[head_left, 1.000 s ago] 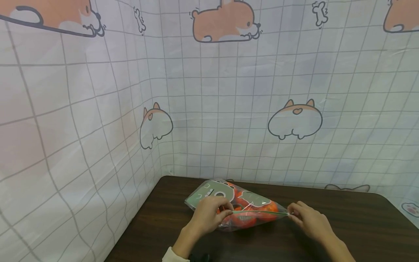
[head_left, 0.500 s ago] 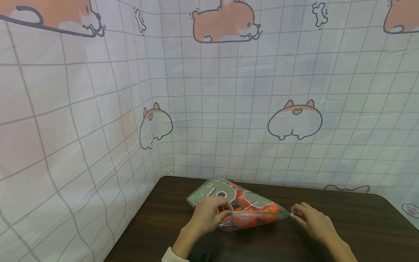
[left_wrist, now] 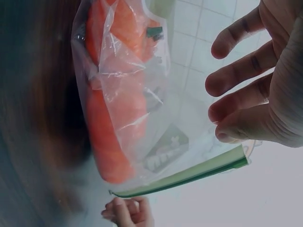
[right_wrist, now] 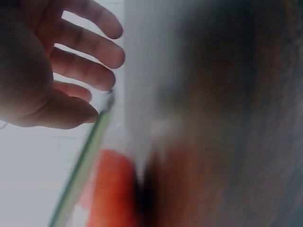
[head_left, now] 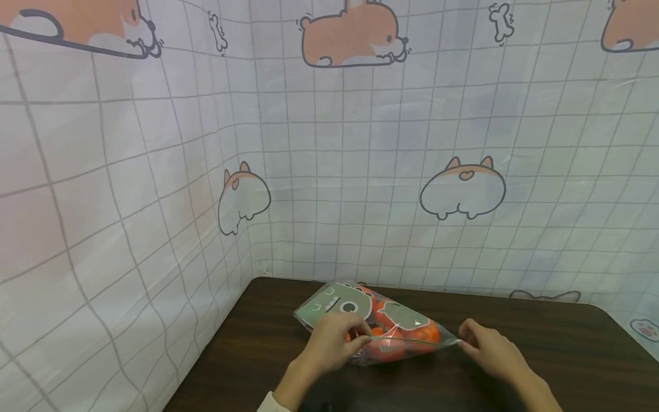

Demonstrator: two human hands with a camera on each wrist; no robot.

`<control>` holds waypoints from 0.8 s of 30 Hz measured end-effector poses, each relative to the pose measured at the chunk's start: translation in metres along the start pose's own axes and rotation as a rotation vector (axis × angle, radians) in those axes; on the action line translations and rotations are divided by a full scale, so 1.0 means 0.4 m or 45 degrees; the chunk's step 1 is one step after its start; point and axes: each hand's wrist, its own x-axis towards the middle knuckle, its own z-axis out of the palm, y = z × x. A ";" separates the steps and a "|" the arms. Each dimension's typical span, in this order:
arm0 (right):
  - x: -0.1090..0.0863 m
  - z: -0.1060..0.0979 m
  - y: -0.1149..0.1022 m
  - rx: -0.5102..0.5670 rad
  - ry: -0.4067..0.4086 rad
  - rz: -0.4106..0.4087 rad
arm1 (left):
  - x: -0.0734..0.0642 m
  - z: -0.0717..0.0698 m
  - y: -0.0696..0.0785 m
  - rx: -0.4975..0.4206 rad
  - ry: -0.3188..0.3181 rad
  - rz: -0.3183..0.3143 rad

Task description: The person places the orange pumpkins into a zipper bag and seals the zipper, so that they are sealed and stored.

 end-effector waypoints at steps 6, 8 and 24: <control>0.001 -0.017 -0.019 0.267 -0.175 -0.138 | 0.002 0.014 0.013 -0.005 -0.009 0.047; 0.002 -0.019 -0.028 0.363 -0.262 -0.192 | 0.001 0.017 0.019 -0.011 -0.008 0.064; 0.002 -0.008 -0.068 0.493 -0.293 -0.153 | -0.007 0.089 0.066 -0.084 -0.217 0.169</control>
